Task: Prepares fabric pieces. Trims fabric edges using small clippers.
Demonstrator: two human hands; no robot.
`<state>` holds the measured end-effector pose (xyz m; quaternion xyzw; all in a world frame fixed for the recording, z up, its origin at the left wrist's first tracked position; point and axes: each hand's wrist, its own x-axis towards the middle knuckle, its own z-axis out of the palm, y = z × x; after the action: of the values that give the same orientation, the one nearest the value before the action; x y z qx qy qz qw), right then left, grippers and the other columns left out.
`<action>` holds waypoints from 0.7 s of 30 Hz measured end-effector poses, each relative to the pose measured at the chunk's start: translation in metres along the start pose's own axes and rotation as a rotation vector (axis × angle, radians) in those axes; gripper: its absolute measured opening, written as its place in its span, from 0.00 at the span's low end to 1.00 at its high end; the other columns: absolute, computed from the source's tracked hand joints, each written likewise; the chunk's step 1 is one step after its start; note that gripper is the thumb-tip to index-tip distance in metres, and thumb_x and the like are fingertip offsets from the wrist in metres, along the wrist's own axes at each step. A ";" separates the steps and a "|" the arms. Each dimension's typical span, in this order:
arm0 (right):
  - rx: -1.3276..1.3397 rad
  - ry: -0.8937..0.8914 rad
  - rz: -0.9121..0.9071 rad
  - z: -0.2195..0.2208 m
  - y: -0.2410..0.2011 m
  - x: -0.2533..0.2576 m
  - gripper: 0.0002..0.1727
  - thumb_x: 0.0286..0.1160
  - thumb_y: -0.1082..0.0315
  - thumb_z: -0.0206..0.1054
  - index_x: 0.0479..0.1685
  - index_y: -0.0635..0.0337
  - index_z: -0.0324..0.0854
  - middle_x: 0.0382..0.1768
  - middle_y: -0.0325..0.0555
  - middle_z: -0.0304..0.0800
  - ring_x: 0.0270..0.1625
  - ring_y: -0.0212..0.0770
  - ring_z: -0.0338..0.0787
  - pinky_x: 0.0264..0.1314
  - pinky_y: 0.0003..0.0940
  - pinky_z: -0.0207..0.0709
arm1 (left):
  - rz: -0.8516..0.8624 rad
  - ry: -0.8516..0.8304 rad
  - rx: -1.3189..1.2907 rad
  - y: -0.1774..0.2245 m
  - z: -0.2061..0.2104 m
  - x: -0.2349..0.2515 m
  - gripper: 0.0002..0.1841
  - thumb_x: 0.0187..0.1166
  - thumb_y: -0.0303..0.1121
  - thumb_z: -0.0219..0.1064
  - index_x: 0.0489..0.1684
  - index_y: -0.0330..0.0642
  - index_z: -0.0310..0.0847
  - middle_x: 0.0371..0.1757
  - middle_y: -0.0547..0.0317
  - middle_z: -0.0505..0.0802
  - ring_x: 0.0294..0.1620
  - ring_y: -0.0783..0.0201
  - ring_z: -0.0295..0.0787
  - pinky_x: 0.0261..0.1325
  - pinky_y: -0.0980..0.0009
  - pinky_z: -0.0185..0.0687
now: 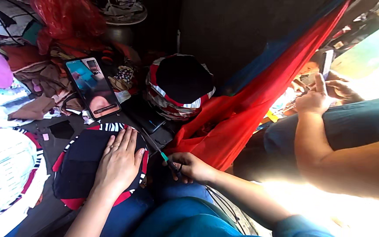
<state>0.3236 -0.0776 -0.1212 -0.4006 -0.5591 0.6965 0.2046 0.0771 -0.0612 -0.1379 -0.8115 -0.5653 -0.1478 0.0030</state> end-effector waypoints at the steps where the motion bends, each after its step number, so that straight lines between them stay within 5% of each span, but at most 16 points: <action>1: 0.000 -0.001 -0.001 0.000 0.001 -0.001 0.16 0.87 0.67 0.52 0.62 0.67 0.77 0.24 0.31 0.82 0.16 0.19 0.73 0.18 0.14 0.66 | -0.001 0.000 0.000 0.000 0.000 0.000 0.36 0.90 0.52 0.38 0.83 0.31 0.69 0.85 0.40 0.75 0.88 0.43 0.66 0.88 0.41 0.54; 21: -0.463 0.021 -0.070 -0.003 0.000 0.001 0.18 0.86 0.63 0.59 0.61 0.70 0.80 0.35 0.47 0.84 0.28 0.31 0.79 0.34 0.28 0.75 | -0.016 -0.022 -0.014 0.001 -0.002 -0.001 0.36 0.90 0.52 0.40 0.85 0.31 0.67 0.86 0.38 0.73 0.89 0.41 0.65 0.88 0.41 0.52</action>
<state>0.3256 -0.0751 -0.1217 -0.4245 -0.7153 0.5380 0.1368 0.0772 -0.0631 -0.1358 -0.8085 -0.5708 -0.1429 -0.0101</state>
